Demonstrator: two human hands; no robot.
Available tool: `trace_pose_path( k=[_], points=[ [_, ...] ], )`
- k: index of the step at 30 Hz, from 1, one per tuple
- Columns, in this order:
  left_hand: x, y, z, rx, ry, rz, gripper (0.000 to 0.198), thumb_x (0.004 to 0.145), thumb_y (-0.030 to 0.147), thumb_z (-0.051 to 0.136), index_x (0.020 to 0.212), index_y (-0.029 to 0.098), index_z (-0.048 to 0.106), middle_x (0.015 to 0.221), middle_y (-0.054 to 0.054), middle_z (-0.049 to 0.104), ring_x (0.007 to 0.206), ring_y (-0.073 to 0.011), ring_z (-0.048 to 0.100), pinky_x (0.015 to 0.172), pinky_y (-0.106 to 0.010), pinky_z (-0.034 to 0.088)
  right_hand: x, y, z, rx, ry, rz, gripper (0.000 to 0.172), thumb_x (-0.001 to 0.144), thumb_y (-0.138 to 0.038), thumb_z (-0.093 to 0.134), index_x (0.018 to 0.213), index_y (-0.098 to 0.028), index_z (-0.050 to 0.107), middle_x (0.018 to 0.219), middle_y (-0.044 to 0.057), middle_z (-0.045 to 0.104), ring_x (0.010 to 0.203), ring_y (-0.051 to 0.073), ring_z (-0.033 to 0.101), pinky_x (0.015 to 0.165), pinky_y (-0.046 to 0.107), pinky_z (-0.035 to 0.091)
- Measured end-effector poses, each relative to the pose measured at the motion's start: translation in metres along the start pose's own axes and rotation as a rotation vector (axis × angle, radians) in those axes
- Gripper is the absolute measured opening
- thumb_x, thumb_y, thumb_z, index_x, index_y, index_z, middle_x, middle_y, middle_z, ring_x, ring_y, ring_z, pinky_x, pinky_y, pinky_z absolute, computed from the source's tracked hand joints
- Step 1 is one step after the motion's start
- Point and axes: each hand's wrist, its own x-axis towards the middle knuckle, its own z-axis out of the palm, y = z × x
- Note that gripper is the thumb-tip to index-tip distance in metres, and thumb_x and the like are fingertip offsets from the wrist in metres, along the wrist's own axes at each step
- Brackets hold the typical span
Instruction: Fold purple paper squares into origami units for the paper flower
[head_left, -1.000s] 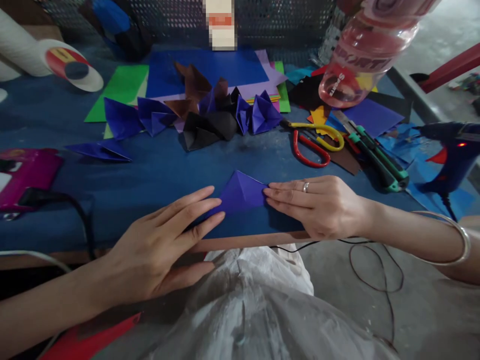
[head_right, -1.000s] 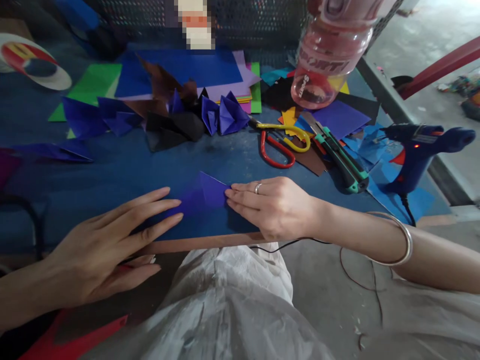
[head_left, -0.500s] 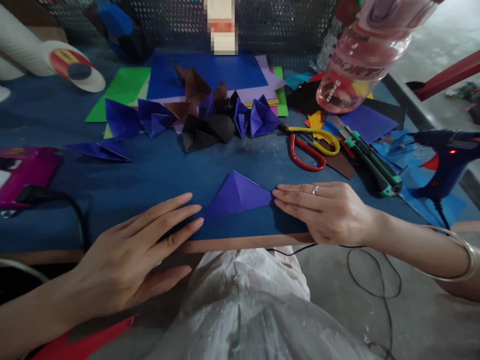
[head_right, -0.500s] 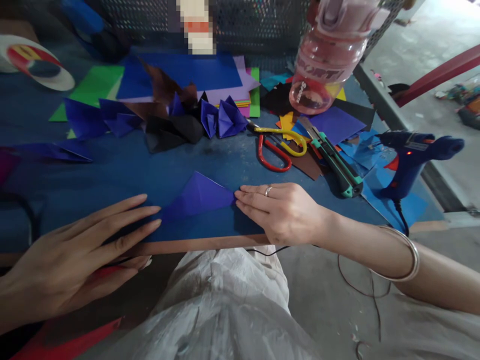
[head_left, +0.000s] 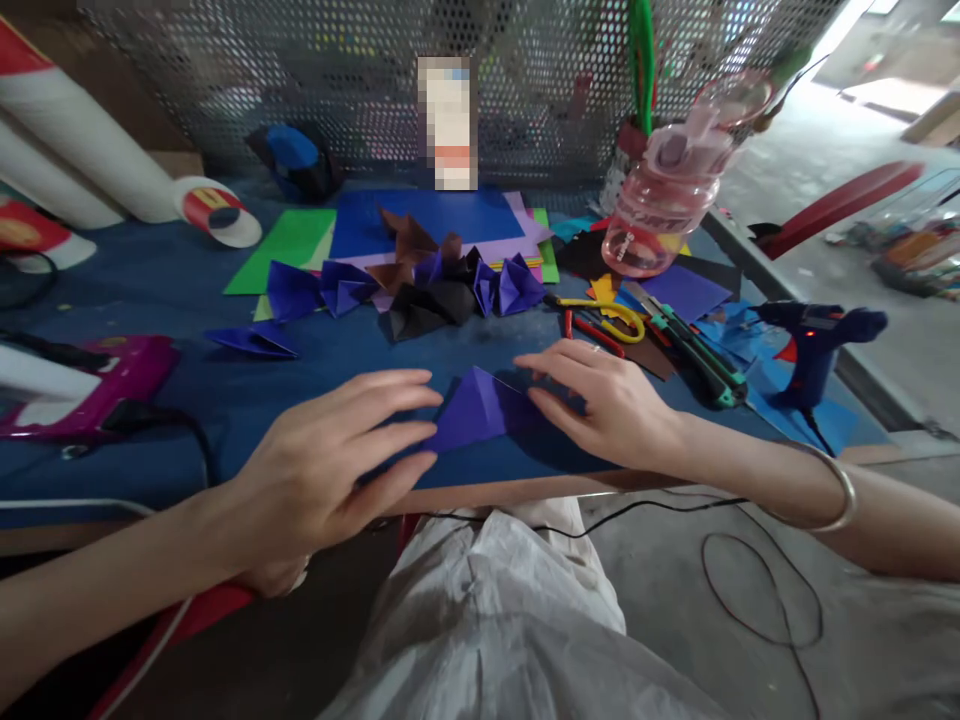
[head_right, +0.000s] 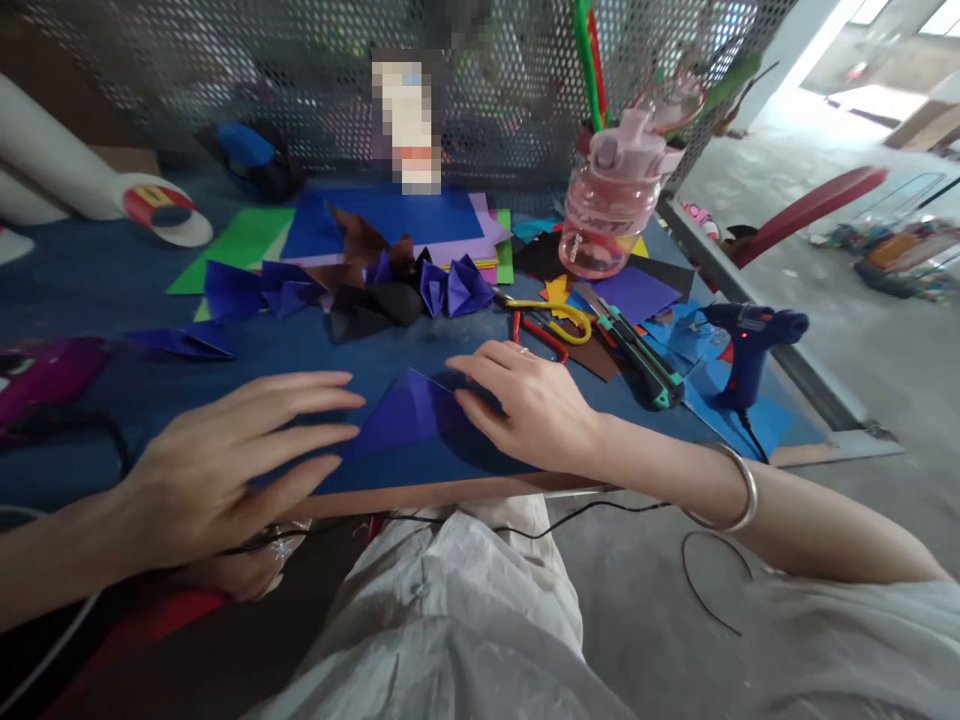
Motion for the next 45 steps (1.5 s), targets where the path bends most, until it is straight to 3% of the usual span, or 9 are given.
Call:
trace_pose_path(
  k=[4,7,13,15,20,28,38,42,45],
  points=[
    [0.043,-0.013,-0.006,-0.028,0.112,-0.187,0.021,0.104,0.03,0.059,0.107,0.027,0.08,0.124,-0.003,0.079,0.119,-0.0242,0.073,0.111,-0.039,0.057,0.032,-0.012,0.004,0.073,-0.26,0.18,0.059,0.098,-0.048,0.076,0.141,-0.011,0.061,0.104,0.011,0.078,0.095,0.027,0.076,0.083,0.04,0.062],
    [0.067,-0.031,-0.004,-0.276,0.059,-0.43,0.025,0.097,0.045,0.064,0.1,0.027,0.082,0.125,-0.005,0.079,0.117,-0.0287,0.073,0.107,-0.042,0.059,0.045,-0.013,0.009,0.226,-0.323,0.209,0.065,0.09,-0.033,0.086,0.145,-0.011,0.058,0.102,0.009,0.079,0.09,0.024,0.076,0.081,0.036,0.06],
    [0.072,-0.051,0.019,-0.801,0.05,-0.694,0.064,0.086,0.079,0.07,0.105,0.02,0.083,0.113,-0.012,0.082,0.105,-0.0297,0.076,0.093,-0.04,0.064,0.047,-0.005,0.03,0.346,0.137,-0.06,0.017,0.097,-0.011,0.064,0.11,-0.019,0.072,0.105,0.005,0.079,0.095,0.019,0.074,0.085,0.032,0.057],
    [0.066,-0.051,0.024,-0.945,0.015,-0.751,0.071,0.084,0.083,0.069,0.112,0.019,0.082,0.116,-0.014,0.082,0.11,-0.0317,0.076,0.095,-0.042,0.064,0.046,-0.002,0.034,0.203,0.229,-0.18,0.026,0.092,-0.002,0.056,0.1,-0.021,0.073,0.101,0.005,0.079,0.094,0.02,0.073,0.084,0.034,0.055],
    [0.057,-0.044,0.024,-0.967,-0.108,-0.646,0.068,0.081,0.068,0.082,0.133,0.026,0.074,0.133,-0.011,0.078,0.124,-0.0317,0.073,0.106,-0.043,0.061,0.044,0.001,0.039,0.074,0.287,-0.286,0.039,0.081,0.007,0.049,0.093,-0.021,0.073,0.099,0.005,0.079,0.09,0.019,0.072,0.081,0.033,0.053],
    [0.064,-0.035,0.026,-0.926,0.15,-0.79,0.038,0.081,0.058,0.079,0.09,0.021,0.079,0.08,-0.003,0.077,0.076,-0.0206,0.07,0.072,-0.029,0.06,0.04,0.008,0.035,0.005,0.263,-0.365,0.036,0.092,0.003,0.05,0.091,-0.022,0.075,0.099,0.004,0.079,0.097,0.02,0.072,0.087,0.036,0.054],
    [0.063,-0.043,0.023,-1.084,0.168,-0.916,0.033,0.07,0.04,0.086,0.092,0.017,0.079,0.076,-0.003,0.074,0.062,-0.0133,0.061,0.058,-0.023,0.049,0.038,0.013,0.033,-0.042,0.244,-0.358,0.033,0.094,0.002,0.05,0.094,-0.021,0.073,0.101,0.006,0.079,0.098,0.021,0.071,0.088,0.037,0.056],
    [0.062,-0.043,0.023,-1.105,0.182,-0.964,0.041,0.071,0.037,0.082,0.108,0.019,0.079,0.082,-0.003,0.076,0.064,-0.0139,0.064,0.059,-0.023,0.052,0.038,0.011,0.03,-0.106,0.214,-0.36,0.007,0.099,-0.016,0.066,0.098,-0.019,0.072,0.103,0.007,0.08,0.098,0.024,0.071,0.086,0.039,0.055],
    [0.063,-0.043,0.024,-1.122,0.219,-1.019,0.05,0.071,0.033,0.081,0.119,0.02,0.076,0.085,-0.001,0.076,0.064,-0.0137,0.065,0.059,-0.024,0.054,0.038,0.01,0.027,-0.175,0.212,-0.383,0.016,0.104,-0.034,0.068,0.107,-0.019,0.074,0.108,0.008,0.081,0.099,0.024,0.071,0.085,0.038,0.055]
  ],
)
